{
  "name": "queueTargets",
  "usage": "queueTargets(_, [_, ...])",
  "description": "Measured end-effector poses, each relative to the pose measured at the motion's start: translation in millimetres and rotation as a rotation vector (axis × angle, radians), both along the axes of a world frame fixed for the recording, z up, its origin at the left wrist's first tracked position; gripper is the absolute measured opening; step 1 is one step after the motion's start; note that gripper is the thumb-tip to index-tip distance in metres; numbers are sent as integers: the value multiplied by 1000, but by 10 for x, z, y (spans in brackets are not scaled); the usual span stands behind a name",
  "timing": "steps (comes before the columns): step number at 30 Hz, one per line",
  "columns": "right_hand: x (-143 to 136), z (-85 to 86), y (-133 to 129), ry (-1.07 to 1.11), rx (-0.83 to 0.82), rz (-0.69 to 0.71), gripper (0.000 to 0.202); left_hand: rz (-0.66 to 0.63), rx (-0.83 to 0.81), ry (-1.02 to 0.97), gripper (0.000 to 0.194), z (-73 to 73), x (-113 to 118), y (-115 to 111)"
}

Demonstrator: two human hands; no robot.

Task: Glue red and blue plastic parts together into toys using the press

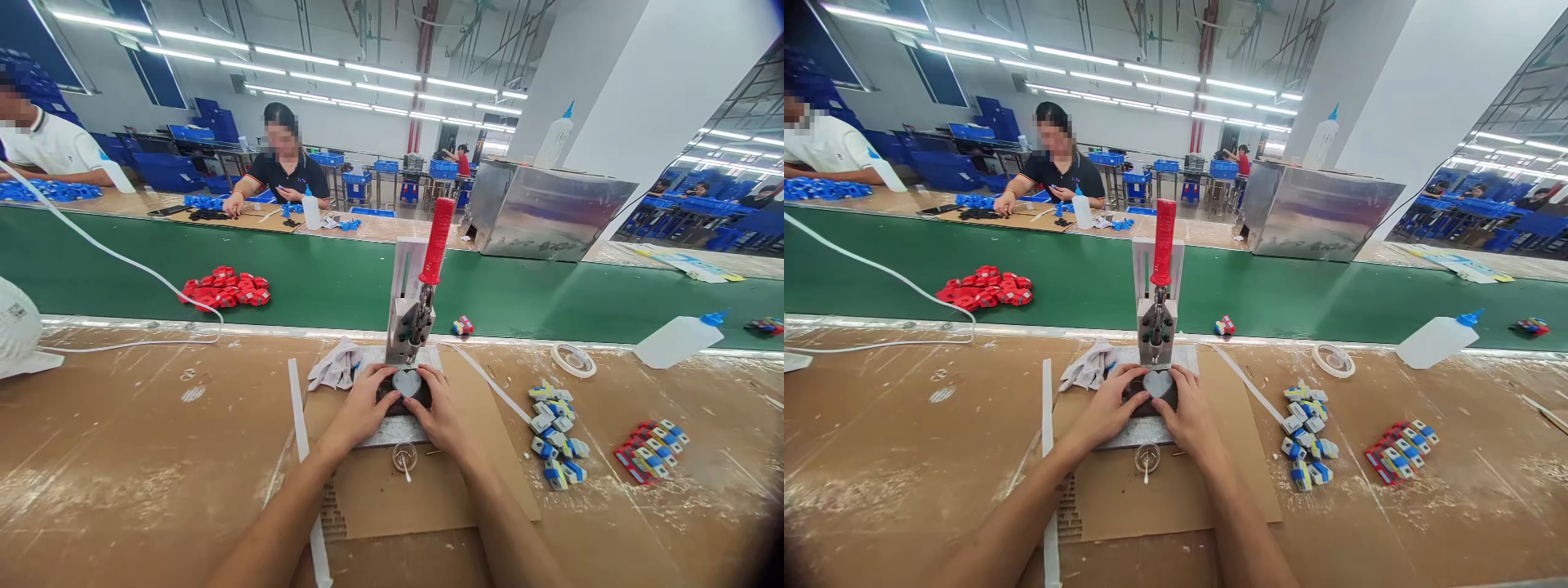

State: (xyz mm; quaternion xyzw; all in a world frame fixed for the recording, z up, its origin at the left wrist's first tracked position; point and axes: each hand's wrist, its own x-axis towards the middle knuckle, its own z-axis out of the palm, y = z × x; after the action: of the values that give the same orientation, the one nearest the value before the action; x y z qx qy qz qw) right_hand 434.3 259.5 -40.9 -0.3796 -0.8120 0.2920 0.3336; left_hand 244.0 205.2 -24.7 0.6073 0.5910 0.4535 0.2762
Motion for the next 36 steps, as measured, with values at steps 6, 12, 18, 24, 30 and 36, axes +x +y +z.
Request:
queueTargets(6, [-2, -2, -16, -17, 27, 10, 46, -6, -4, -6, 38, 2, -1, -15])
queueTargets(12, [-45, 9, -16, -55, 22, -37, 48, -12, -7, 1, 39, -22, -12, 3])
queueTargets(18, [26, 28, -34, -42, 17, -10, 63, 31, 40, 66, 42, 12, -15, -68])
queueTargets(24, [337, 244, -76, 12, 28, -217, 64, 281, 84, 243, 35, 307, -692, -186])
queueTargets(30, [424, 363, -132, -2, 142, -218, 51, 667, -96, 464, 46, 454, -1774, 34])
queueTargets(36, [445, 172, -35, -83, 379, -67, 41, 758, -314, 671, 71, 327, -2319, 720])
